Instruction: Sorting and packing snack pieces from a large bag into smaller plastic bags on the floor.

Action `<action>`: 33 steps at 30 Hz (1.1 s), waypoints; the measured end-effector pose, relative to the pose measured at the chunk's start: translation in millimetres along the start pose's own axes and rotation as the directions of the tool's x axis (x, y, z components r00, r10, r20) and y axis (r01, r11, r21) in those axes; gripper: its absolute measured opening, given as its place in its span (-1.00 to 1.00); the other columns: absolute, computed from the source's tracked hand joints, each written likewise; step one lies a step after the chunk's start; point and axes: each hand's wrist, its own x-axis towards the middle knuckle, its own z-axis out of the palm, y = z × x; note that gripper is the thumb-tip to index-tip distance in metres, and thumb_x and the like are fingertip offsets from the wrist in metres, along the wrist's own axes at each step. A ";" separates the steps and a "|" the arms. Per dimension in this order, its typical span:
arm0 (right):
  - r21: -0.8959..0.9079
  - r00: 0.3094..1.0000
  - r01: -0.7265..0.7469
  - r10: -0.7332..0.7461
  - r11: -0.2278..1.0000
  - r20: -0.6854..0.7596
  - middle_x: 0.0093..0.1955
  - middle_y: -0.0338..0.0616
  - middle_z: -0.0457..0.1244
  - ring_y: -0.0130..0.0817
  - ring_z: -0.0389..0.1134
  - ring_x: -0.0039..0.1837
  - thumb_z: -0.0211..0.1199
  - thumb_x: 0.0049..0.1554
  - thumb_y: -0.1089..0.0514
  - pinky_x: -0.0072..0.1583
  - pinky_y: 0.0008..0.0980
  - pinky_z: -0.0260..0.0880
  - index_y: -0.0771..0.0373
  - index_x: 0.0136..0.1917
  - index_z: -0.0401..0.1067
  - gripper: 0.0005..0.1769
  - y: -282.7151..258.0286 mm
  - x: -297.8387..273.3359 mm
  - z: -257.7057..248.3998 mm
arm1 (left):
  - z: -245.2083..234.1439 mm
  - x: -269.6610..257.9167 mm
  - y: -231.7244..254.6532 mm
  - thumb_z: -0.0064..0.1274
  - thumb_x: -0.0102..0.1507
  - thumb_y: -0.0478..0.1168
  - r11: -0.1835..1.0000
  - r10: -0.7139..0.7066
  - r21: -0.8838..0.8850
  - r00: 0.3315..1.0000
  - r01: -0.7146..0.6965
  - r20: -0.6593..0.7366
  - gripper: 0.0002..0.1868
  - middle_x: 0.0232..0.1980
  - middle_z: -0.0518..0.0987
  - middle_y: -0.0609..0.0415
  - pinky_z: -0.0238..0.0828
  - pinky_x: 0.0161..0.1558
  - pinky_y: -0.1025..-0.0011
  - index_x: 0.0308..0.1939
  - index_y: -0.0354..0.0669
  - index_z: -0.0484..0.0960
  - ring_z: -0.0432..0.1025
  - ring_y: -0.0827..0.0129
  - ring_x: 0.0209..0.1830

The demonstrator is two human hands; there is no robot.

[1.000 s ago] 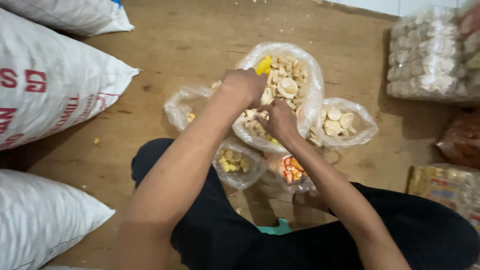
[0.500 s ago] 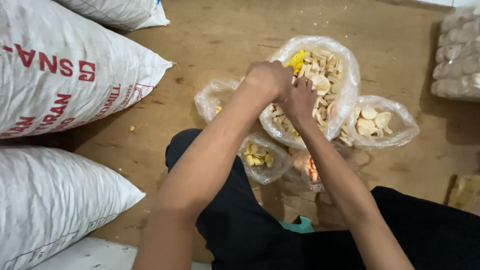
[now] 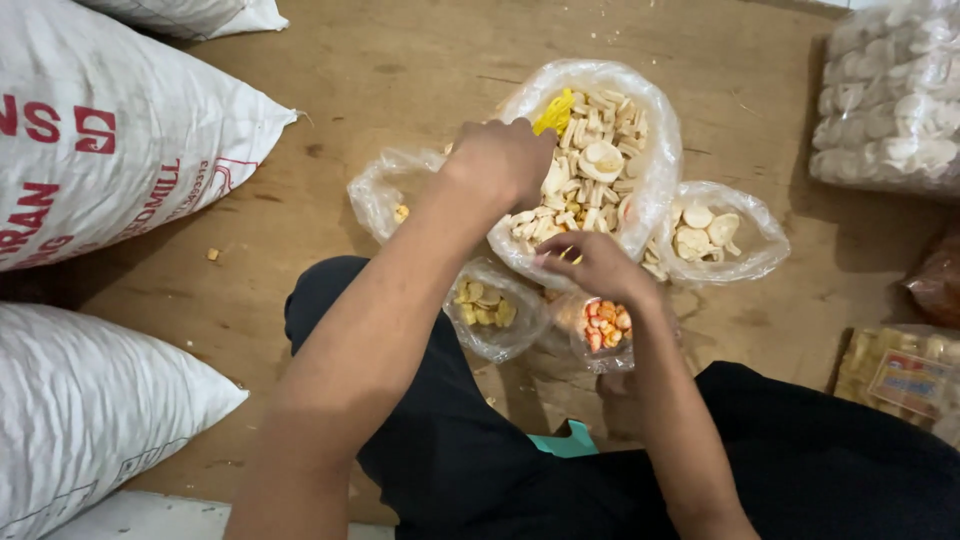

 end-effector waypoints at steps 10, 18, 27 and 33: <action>-0.665 0.858 -0.080 -0.288 0.742 -0.425 -0.06 -0.09 0.32 -0.05 0.40 0.05 0.43 0.01 -0.04 0.08 -0.20 0.48 0.02 -0.11 0.67 -0.80 193.9 139.2 30.0 | 38.9 57.7 10.0 0.22 0.16 -0.25 0.997 0.062 0.054 0.998 -0.063 0.029 -0.46 0.06 0.63 -0.15 0.42 -0.04 -0.38 0.25 -0.06 0.60 0.56 -0.15 0.05; -0.754 0.825 -0.392 -0.161 0.528 -0.542 -0.08 0.01 0.28 0.10 0.28 0.06 0.15 0.06 0.12 -0.02 0.01 0.26 0.18 -0.22 0.62 -0.76 120.3 117.2 47.1 | 27.3 67.9 14.6 0.14 0.18 -0.32 0.996 0.063 0.053 0.997 -0.066 0.053 -0.49 0.10 0.64 -0.08 0.43 -0.07 -0.38 0.25 -0.05 0.58 0.54 -0.12 0.11; -0.749 0.760 -0.402 -0.264 0.526 -0.594 -0.10 -0.11 0.26 -0.05 0.33 0.05 0.27 0.00 0.04 -0.08 -0.11 0.34 0.13 -0.25 0.64 -0.81 151.6 135.9 50.3 | 28.3 75.3 17.5 0.18 0.17 -0.35 0.994 0.070 0.076 0.996 -0.075 0.062 -0.58 0.01 0.67 -0.12 0.45 -0.14 -0.41 0.13 -0.13 0.67 0.56 -0.18 0.06; -0.761 0.779 -0.364 -0.273 0.537 -0.565 -0.12 -0.13 0.25 -0.07 0.35 0.02 0.27 -0.05 0.07 -0.12 -0.12 0.41 0.14 -0.25 0.63 -0.82 153.9 135.5 48.7 | 40.3 83.8 19.8 0.17 0.18 -0.33 0.992 0.052 0.109 0.995 -0.061 0.080 -0.67 -0.01 0.68 -0.07 0.45 -0.18 -0.40 0.04 -0.14 0.72 0.57 -0.12 0.04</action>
